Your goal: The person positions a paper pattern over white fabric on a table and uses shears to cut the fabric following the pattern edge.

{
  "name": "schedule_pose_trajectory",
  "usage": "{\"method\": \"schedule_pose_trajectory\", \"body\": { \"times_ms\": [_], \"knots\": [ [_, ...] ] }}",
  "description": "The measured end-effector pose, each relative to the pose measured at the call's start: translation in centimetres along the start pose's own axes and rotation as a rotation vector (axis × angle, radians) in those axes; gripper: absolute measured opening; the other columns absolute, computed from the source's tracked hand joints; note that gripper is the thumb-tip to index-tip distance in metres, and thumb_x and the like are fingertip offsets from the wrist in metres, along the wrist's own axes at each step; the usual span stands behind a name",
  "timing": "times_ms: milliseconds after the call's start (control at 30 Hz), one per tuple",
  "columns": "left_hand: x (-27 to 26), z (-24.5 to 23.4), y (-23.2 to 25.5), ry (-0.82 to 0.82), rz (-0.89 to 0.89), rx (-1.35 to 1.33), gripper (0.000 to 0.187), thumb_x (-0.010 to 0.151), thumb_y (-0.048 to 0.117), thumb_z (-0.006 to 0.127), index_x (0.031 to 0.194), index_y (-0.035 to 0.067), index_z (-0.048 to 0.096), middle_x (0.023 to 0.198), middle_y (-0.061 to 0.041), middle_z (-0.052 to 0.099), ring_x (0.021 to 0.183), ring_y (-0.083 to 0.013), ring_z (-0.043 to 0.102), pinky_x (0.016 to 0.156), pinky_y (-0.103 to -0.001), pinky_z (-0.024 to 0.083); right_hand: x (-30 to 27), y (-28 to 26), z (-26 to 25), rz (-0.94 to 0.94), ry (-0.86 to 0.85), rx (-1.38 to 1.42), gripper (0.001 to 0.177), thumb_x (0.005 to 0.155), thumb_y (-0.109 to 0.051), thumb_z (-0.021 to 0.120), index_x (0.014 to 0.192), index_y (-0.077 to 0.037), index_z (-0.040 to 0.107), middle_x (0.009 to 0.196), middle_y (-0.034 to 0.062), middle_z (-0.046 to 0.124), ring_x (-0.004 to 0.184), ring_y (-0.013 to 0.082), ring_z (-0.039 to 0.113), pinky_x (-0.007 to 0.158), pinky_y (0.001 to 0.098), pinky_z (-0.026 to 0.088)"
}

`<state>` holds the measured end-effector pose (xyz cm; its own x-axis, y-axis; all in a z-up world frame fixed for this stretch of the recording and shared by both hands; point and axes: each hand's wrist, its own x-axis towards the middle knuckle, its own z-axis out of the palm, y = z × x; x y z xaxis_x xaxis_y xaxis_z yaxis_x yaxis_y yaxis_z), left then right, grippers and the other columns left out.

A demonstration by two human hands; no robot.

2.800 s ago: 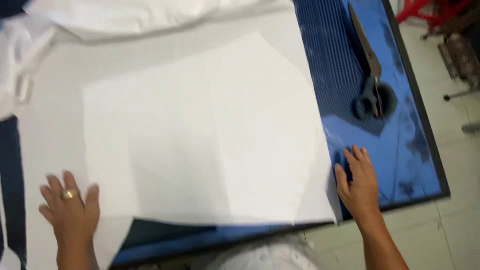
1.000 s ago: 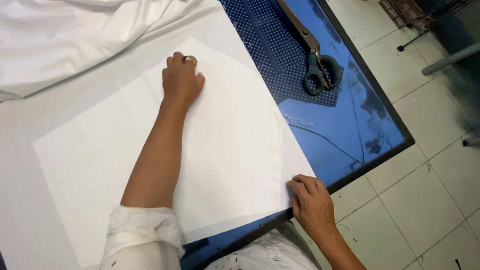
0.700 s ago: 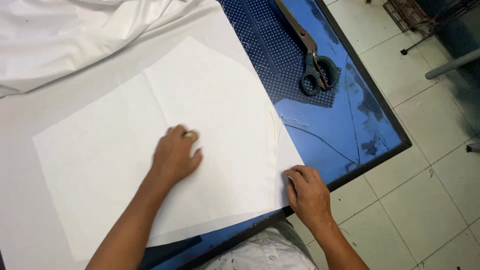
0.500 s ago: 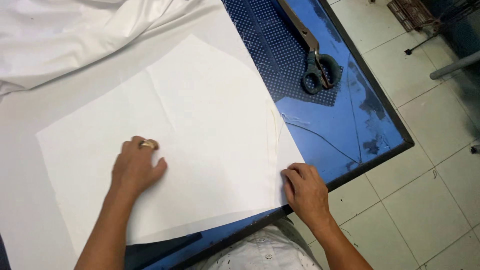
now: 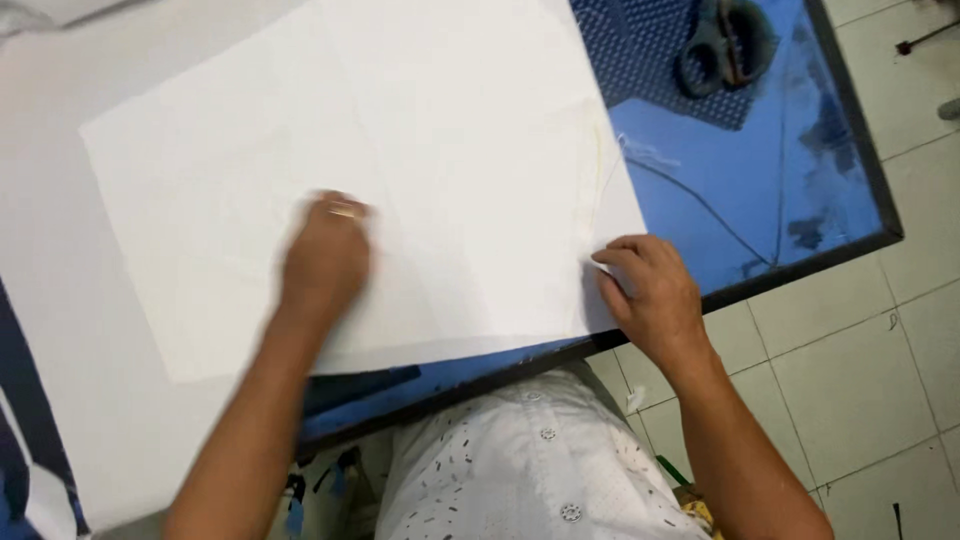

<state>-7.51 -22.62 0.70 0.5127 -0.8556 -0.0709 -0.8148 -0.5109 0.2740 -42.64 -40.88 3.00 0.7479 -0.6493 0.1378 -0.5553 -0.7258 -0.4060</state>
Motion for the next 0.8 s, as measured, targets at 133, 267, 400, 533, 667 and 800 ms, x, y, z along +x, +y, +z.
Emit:
{"method": "schedule_pose_trajectory", "body": {
  "times_ms": [133, 267, 400, 533, 667, 800],
  "knots": [
    [-3.9, 2.8, 5.9, -0.072, 0.391, 0.047, 0.012, 0.086, 0.016, 0.066, 0.09, 0.006, 0.073, 0.094, -0.012, 0.062, 0.092, -0.0293, 0.063, 0.073, -0.041, 0.054, 1.0, -2.0, 0.7, -0.089, -0.105, 0.019, 0.009, 0.09, -0.014, 0.077, 0.099, -0.017, 0.077, 0.101, 0.0027, 0.071, 0.099, 0.0261, 0.071, 0.084, 0.0379, 0.058],
    [-7.0, 4.3, 5.8, 0.005, 0.436, 0.069, 0.017, 0.085, 0.018, 0.068, 0.072, 0.008, 0.07, 0.09, -0.008, 0.056, 0.085, -0.0246, 0.057, 0.064, -0.039, 0.049, 0.0, -2.1, 2.6, -0.248, -0.229, -0.093, 0.009, 0.086, -0.022, 0.076, 0.095, -0.018, 0.075, 0.097, 0.0033, 0.069, 0.094, 0.0253, 0.069, 0.077, 0.0372, 0.056],
    [-9.2, 5.9, 2.6, 0.217, 0.367, 0.06, 0.016, 0.075, 0.018, 0.07, 0.064, 0.008, 0.063, 0.086, -0.009, 0.053, 0.079, -0.031, 0.056, 0.057, -0.045, 0.044, -0.4, -4.3, 3.2, -0.407, -0.239, -0.083, 0.011, 0.085, -0.024, 0.076, 0.092, -0.018, 0.071, 0.092, 0.0042, 0.066, 0.089, 0.0277, 0.068, 0.075, 0.0388, 0.056],
    [-11.4, 5.5, -0.3, 0.367, 0.268, -0.022, 0.014, 0.075, 0.014, 0.068, 0.065, 0.008, 0.061, 0.086, -0.008, 0.053, 0.076, -0.0294, 0.057, 0.057, -0.043, 0.045, -0.7, -6.1, 5.1, -0.508, -0.304, -0.106, 0.011, 0.087, -0.028, 0.072, 0.093, -0.019, 0.07, 0.091, 0.0044, 0.065, 0.087, 0.0269, 0.066, 0.073, 0.0371, 0.054],
    [-13.6, 3.5, -4.4, 0.375, 0.087, -0.035, 0.012, 0.081, 0.011, 0.071, 0.089, 0.001, 0.068, 0.101, -0.012, 0.06, 0.089, -0.0303, 0.057, 0.067, -0.042, 0.048, 0.2, -8.8, 5.8, -0.575, -0.326, 0.01, 0.009, 0.095, -0.026, 0.068, 0.095, -0.017, 0.07, 0.091, -0.0001, 0.064, 0.074, 0.0246, 0.06, 0.052, 0.0376, 0.048],
    [-16.5, 2.2, -10.5, 0.32, -0.142, -0.112, 0.016, 0.085, 0.017, 0.07, 0.093, 0.004, 0.072, 0.097, -0.012, 0.061, 0.088, -0.0298, 0.057, 0.072, -0.045, 0.049, 2.9, -10.7, 7.3, -0.521, -0.304, -0.01, 0.008, 0.095, -0.026, 0.067, 0.094, -0.018, 0.066, 0.095, -0.0008, 0.066, 0.086, 0.0265, 0.065, 0.055, 0.0427, 0.051]
  ]
}}
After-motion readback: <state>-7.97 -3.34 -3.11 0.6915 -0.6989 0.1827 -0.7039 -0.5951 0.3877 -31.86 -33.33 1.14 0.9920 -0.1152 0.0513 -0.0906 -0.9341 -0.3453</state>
